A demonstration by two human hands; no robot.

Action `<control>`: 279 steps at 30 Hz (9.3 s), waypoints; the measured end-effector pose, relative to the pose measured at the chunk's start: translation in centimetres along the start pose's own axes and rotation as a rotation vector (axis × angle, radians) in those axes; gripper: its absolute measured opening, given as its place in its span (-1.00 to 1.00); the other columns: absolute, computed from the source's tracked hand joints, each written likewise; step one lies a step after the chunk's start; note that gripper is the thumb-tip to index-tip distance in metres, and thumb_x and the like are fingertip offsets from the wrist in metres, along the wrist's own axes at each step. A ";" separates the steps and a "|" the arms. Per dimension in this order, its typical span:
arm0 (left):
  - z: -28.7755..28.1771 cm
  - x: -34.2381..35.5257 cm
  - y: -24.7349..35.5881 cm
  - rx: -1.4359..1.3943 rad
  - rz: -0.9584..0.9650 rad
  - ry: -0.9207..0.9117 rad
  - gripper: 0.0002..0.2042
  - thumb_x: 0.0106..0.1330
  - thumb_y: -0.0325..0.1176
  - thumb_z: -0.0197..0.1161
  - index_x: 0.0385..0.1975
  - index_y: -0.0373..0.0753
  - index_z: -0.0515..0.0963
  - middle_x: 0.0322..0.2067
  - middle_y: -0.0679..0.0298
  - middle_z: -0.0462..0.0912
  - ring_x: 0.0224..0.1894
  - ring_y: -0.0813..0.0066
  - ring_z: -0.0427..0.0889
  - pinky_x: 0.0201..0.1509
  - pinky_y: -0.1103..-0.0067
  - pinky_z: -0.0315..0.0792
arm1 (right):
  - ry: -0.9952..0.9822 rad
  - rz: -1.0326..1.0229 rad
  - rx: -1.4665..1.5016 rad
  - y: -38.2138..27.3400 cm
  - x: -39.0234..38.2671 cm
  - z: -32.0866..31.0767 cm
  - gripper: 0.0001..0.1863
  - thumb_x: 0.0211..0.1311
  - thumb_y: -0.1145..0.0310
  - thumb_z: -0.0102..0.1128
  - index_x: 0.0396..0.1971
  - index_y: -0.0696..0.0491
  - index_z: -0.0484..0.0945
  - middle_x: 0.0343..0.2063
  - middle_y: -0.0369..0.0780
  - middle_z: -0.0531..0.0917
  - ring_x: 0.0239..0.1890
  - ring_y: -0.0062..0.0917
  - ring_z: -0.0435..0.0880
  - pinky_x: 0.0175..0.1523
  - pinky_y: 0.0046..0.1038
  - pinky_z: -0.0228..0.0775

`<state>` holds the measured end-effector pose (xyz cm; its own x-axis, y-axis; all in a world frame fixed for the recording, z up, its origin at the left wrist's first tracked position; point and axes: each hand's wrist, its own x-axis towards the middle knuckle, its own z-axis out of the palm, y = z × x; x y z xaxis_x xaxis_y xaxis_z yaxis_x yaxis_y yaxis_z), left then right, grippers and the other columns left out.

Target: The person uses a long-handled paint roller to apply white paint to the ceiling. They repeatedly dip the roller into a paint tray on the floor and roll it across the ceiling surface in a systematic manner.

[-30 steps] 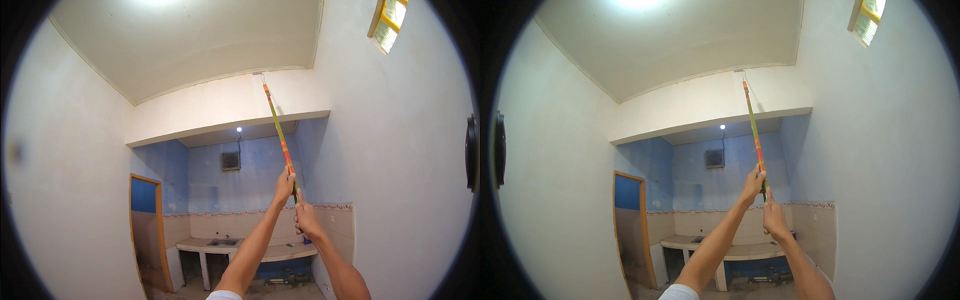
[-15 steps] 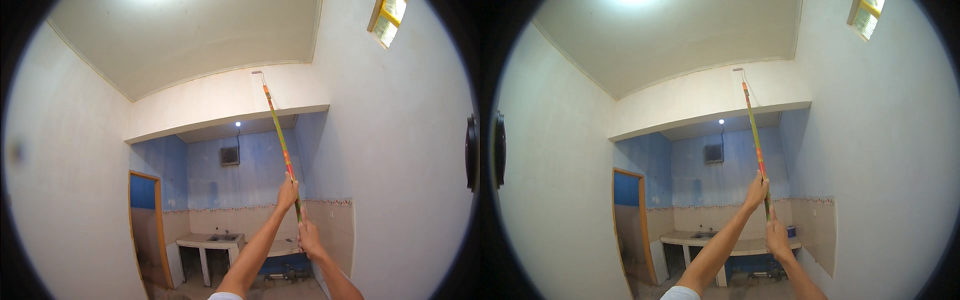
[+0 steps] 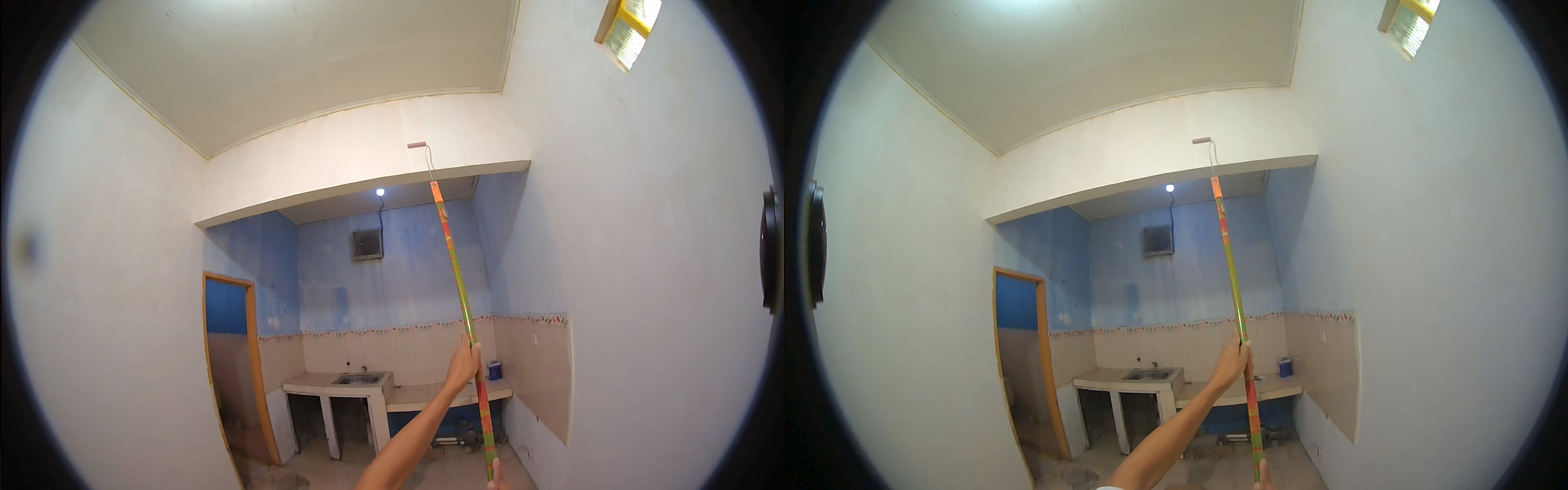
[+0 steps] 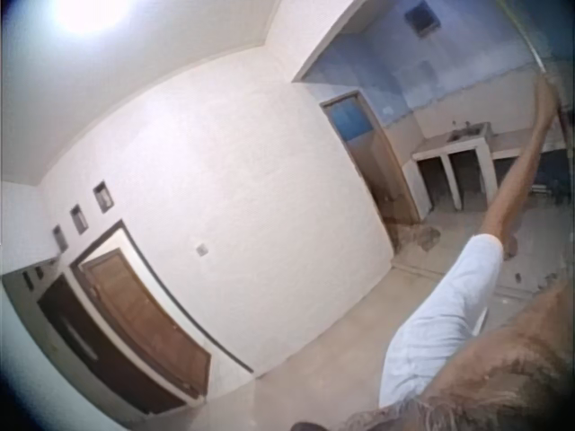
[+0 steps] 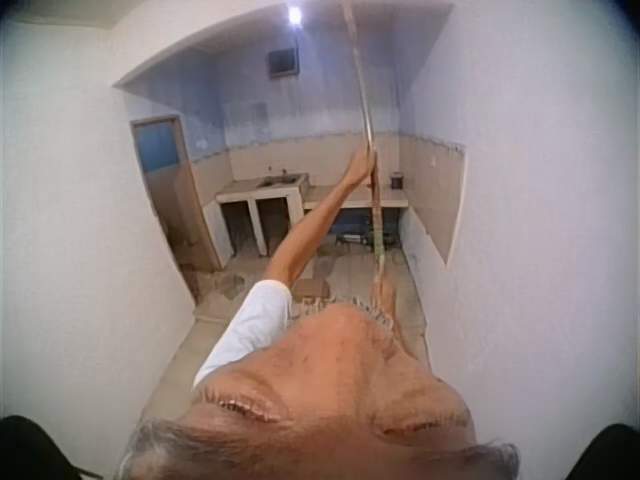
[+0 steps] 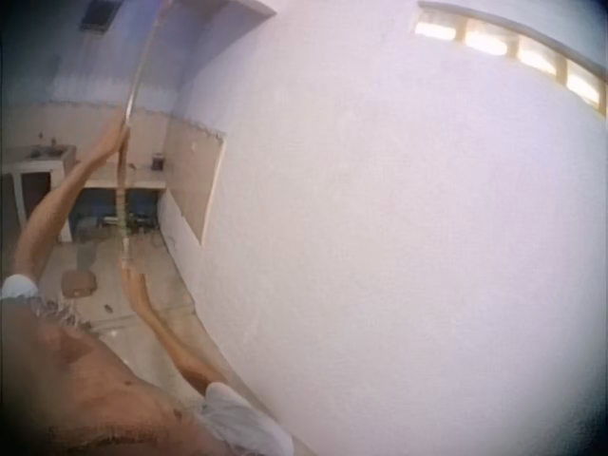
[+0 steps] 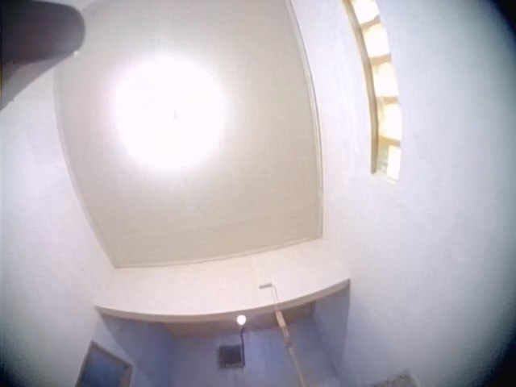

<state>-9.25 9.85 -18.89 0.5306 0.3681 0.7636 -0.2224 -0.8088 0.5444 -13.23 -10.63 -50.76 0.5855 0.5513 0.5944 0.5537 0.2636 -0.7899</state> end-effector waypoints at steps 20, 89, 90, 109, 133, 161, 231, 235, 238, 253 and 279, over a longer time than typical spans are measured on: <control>3.7 -5.9 1.7 -0.215 -0.050 0.070 -0.43 0.52 -0.23 -0.09 0.44 -0.27 -0.01 -0.51 0.22 0.50 -0.57 0.43 0.58 -0.47 0.46 0.51 | 0.118 0.025 0.024 -7.9 -1.6 -2.2 -0.52 0.55 0.13 -0.26 -0.24 0.24 0.53 -0.63 -0.25 0.34 -0.59 -0.47 0.28 -0.46 -0.28 0.21; -0.9 -13.8 -3.9 0.246 -0.170 -0.045 -0.28 0.52 -0.14 -0.10 0.48 -0.29 -0.33 -0.37 -0.08 0.58 -0.35 -0.07 0.62 -0.26 0.18 0.44 | -0.133 0.187 0.050 6.1 -8.3 7.6 -0.60 0.53 0.14 -0.13 -0.04 0.23 0.43 -0.57 -0.13 0.46 -0.53 -0.40 0.43 -0.38 -0.22 0.31; -0.7 -14.7 -3.9 0.230 -0.165 -0.052 -0.27 0.52 -0.14 -0.10 0.48 -0.28 -0.34 -0.38 -0.06 0.58 -0.36 -0.05 0.62 -0.25 0.19 0.44 | -0.143 0.214 0.050 5.8 -9.1 7.6 -0.60 0.53 0.14 -0.13 -0.04 0.23 0.43 -0.56 -0.13 0.46 -0.53 -0.40 0.44 -0.38 -0.22 0.31; -1.0 -14.4 -3.2 0.183 -0.107 0.001 -0.29 0.52 -0.14 -0.09 0.49 -0.27 -0.27 -0.40 0.04 0.60 -0.39 0.10 0.63 -0.25 0.28 0.47 | -0.179 0.318 0.066 5.3 -11.6 6.8 -0.61 0.52 0.17 -0.11 0.00 0.22 0.43 -0.54 -0.10 0.51 -0.50 -0.36 0.48 -0.35 -0.21 0.32; -1.4 -18.4 -2.0 0.113 -0.125 -0.001 -0.30 0.52 -0.16 -0.08 0.49 -0.33 -0.22 -0.35 0.05 0.60 -0.34 0.18 0.62 -0.21 0.38 0.48 | -0.185 0.295 0.058 3.3 -9.4 6.8 -0.62 0.51 0.20 -0.09 0.05 0.21 0.43 -0.50 -0.07 0.56 -0.46 -0.31 0.54 -0.31 -0.19 0.34; -4.5 -12.4 -0.9 0.217 0.057 0.101 -0.45 0.54 -0.26 -0.06 0.44 -0.37 0.07 -0.05 0.04 0.47 -0.14 0.35 0.62 0.02 0.46 0.47 | 0.017 -0.223 0.183 -19.9 29.5 -4.7 -0.40 0.50 0.22 -0.25 0.50 -0.27 0.01 -0.68 -0.40 0.28 -0.73 -0.69 0.24 -0.70 -0.50 0.21; 3.1 -23.1 1.3 -0.027 -0.153 -0.155 -0.29 0.54 -0.21 -0.12 0.49 -0.20 -0.39 -0.47 0.19 0.52 -0.49 0.37 0.55 -0.37 0.46 0.48 | 0.011 0.079 0.000 -3.8 -11.9 0.7 -0.51 0.54 0.22 -0.23 0.31 0.18 0.28 -0.17 0.22 0.58 -0.31 -0.06 0.57 -0.18 -0.20 0.39; 3.3 -23.6 2.9 -0.038 -0.155 -0.153 -0.30 0.54 -0.22 -0.11 0.49 -0.19 -0.38 -0.50 0.19 0.52 -0.51 0.38 0.55 -0.38 0.46 0.46 | -0.044 0.182 0.004 -3.3 -12.4 0.5 -0.49 0.54 0.22 -0.23 0.35 0.17 0.23 -0.12 0.22 0.56 -0.27 -0.05 0.58 -0.15 -0.20 0.40; 2.8 -22.0 4.1 -0.060 -0.157 -0.167 -0.31 0.56 -0.19 -0.16 0.50 -0.21 -0.39 -0.45 0.22 0.51 -0.49 0.44 0.54 -0.37 0.49 0.48 | -0.095 0.196 -0.024 -3.6 -11.3 -0.3 -0.48 0.54 0.23 -0.23 0.37 0.16 0.19 -0.07 0.23 0.55 -0.23 -0.04 0.58 -0.12 -0.21 0.41; 5.8 -19.5 -3.1 -0.039 0.032 -0.098 -0.32 0.54 -0.20 -0.15 0.49 -0.23 -0.34 -0.52 0.19 0.51 -0.51 0.35 0.56 -0.40 0.41 0.47 | 0.045 -0.006 -0.089 2.0 -8.7 1.1 -0.42 0.50 0.27 -0.19 0.45 0.06 0.05 -0.19 0.22 0.53 -0.30 -0.02 0.62 -0.16 -0.21 0.42; 7.4 -33.5 -10.3 -0.251 -0.217 -0.136 -0.35 0.51 -0.28 -0.01 0.50 -0.23 -0.12 -0.40 0.25 0.53 -0.42 0.48 0.56 -0.32 0.51 0.47 | 0.072 0.139 -0.019 3.4 -10.8 2.1 -0.55 0.51 0.21 -0.12 0.28 0.09 0.38 -0.43 0.12 0.58 -0.51 -0.20 0.52 -0.35 -0.23 0.38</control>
<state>-18.73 2.43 -52.65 0.6879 0.4408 0.5766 -0.2773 -0.5746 0.7701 -18.90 -14.08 -60.22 0.6980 0.5227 0.4895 0.4752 0.1733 -0.8627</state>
